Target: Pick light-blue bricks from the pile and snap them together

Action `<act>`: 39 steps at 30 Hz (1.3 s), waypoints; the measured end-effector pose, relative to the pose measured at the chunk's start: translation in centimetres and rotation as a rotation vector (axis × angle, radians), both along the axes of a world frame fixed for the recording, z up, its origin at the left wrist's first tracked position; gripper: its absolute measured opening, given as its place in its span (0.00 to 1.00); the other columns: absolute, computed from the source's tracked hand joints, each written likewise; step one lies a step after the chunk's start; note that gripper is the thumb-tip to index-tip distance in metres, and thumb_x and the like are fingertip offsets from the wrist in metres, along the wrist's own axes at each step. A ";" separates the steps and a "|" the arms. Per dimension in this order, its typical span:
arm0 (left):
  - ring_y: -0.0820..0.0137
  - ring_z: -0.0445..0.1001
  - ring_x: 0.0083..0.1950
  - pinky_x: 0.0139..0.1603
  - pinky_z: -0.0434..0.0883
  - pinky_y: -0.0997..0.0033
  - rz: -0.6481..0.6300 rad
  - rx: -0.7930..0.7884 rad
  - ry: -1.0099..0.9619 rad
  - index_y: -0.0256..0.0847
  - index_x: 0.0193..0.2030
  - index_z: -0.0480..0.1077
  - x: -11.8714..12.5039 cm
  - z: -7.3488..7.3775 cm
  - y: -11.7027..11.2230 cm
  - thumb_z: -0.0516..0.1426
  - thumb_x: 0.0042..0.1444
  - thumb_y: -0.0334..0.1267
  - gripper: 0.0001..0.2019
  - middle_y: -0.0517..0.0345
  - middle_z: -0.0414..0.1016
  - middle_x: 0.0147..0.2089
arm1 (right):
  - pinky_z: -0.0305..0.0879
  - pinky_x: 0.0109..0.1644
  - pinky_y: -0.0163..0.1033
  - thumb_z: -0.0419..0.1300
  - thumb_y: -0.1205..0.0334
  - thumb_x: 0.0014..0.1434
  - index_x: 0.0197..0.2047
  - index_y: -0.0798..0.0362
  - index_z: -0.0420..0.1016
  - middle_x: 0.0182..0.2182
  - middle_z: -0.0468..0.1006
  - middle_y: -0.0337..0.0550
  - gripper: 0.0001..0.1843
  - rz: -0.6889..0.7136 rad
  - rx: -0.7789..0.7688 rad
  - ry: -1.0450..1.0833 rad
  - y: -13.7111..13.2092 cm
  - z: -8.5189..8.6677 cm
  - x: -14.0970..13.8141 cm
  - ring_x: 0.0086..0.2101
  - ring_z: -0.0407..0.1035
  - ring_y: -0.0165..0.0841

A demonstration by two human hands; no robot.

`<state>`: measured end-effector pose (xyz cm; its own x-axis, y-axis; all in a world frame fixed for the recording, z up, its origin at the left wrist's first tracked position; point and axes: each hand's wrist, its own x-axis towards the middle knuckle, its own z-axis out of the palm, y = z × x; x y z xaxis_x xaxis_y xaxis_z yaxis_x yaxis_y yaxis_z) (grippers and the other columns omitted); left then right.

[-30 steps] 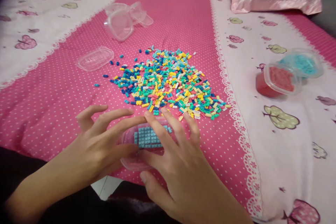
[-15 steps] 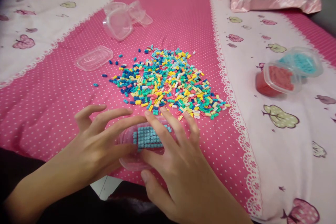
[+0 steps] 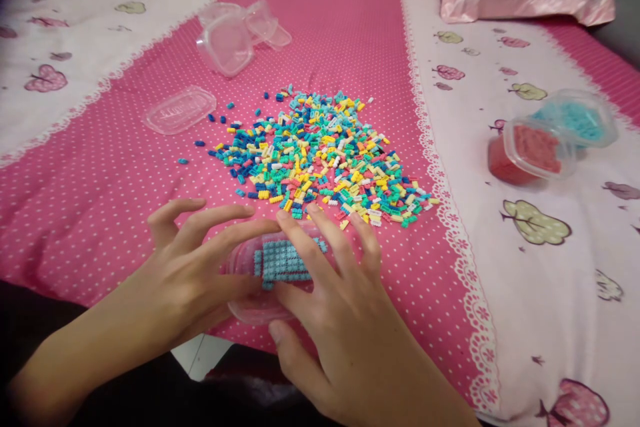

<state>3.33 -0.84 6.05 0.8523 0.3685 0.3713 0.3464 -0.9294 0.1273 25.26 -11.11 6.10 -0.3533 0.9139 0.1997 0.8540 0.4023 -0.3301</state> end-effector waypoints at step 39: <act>0.56 0.63 0.69 0.72 0.48 0.46 -0.008 -0.045 0.026 0.48 0.46 0.78 -0.2 0.4 0.1 0.57 0.70 0.39 0.06 0.55 0.71 0.68 | 0.37 0.73 0.68 0.52 0.58 0.71 0.38 0.49 0.82 0.66 0.71 0.51 0.17 -0.081 0.124 -0.021 0.5 0.4 1.4 0.70 0.54 0.53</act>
<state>3.11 -0.71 6.42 0.8644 0.3774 0.3323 0.3427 -0.9257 0.1599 26.66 -10.60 6.53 -0.2843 0.9084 0.3065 0.8915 0.3681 -0.2641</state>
